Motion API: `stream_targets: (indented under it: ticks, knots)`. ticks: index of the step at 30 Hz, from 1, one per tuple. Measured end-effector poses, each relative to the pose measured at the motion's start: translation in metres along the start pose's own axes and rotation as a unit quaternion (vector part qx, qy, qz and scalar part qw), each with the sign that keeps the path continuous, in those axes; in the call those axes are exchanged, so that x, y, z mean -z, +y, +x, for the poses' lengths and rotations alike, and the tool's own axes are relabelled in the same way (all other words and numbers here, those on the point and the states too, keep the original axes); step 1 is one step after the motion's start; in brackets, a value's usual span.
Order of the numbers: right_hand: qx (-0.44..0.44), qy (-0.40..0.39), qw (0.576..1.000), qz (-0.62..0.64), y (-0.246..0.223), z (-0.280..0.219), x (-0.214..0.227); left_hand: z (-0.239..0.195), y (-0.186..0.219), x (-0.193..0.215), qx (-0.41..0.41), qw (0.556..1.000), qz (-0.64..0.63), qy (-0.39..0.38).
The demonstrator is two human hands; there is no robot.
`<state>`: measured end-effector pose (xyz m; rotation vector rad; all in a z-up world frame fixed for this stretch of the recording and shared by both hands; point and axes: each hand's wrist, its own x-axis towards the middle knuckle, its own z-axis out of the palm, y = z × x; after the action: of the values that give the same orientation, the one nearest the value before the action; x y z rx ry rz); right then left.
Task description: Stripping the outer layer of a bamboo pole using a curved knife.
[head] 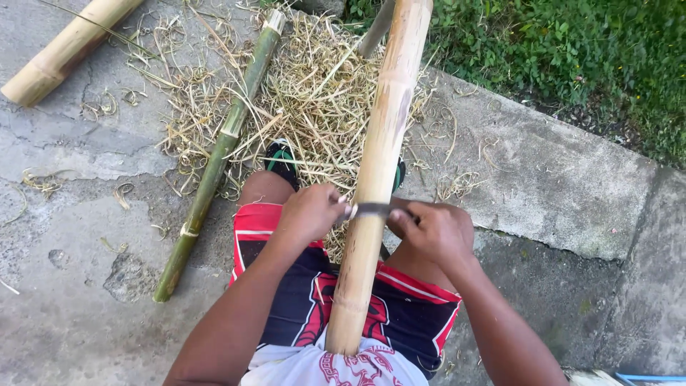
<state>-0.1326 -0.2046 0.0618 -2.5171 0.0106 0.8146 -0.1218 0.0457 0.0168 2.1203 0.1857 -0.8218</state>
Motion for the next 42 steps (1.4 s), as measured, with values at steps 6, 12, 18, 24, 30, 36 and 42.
stream_targets:
  ticks: [6,12,18,24,30,36,42]
  knots:
    - [0.037,0.216,0.975,0.025,0.017,0.113,0.020,0.111,0.058,0.008,-0.054,0.976,-0.014,0.209]
    - [0.050,0.276,0.960,-0.003,0.009,0.152,0.043,0.172,0.071,0.018,-0.082,0.964,-0.011,0.254]
    - [0.041,0.287,0.955,-0.058,0.011,0.126,0.023,0.137,0.053,0.010,-0.118,0.960,-0.004,0.254]
    - [0.072,0.280,0.956,-0.049,0.005,0.101,0.019,0.119,0.045,0.005,-0.155,0.953,0.007,0.259]
    - [-0.035,0.187,0.982,0.001,-0.004,0.063,0.009,0.078,0.036,-0.002,-0.147,0.957,0.043,0.248]
    - [-0.029,0.087,0.995,0.037,0.006,-0.011,-0.019,-0.014,0.022,-0.003,-0.059,0.990,0.099,0.075]
    - [0.016,-0.150,0.988,-0.022,0.017,-0.022,-0.004,-0.051,0.013,-0.008,-0.024,0.967,0.155,-0.200]
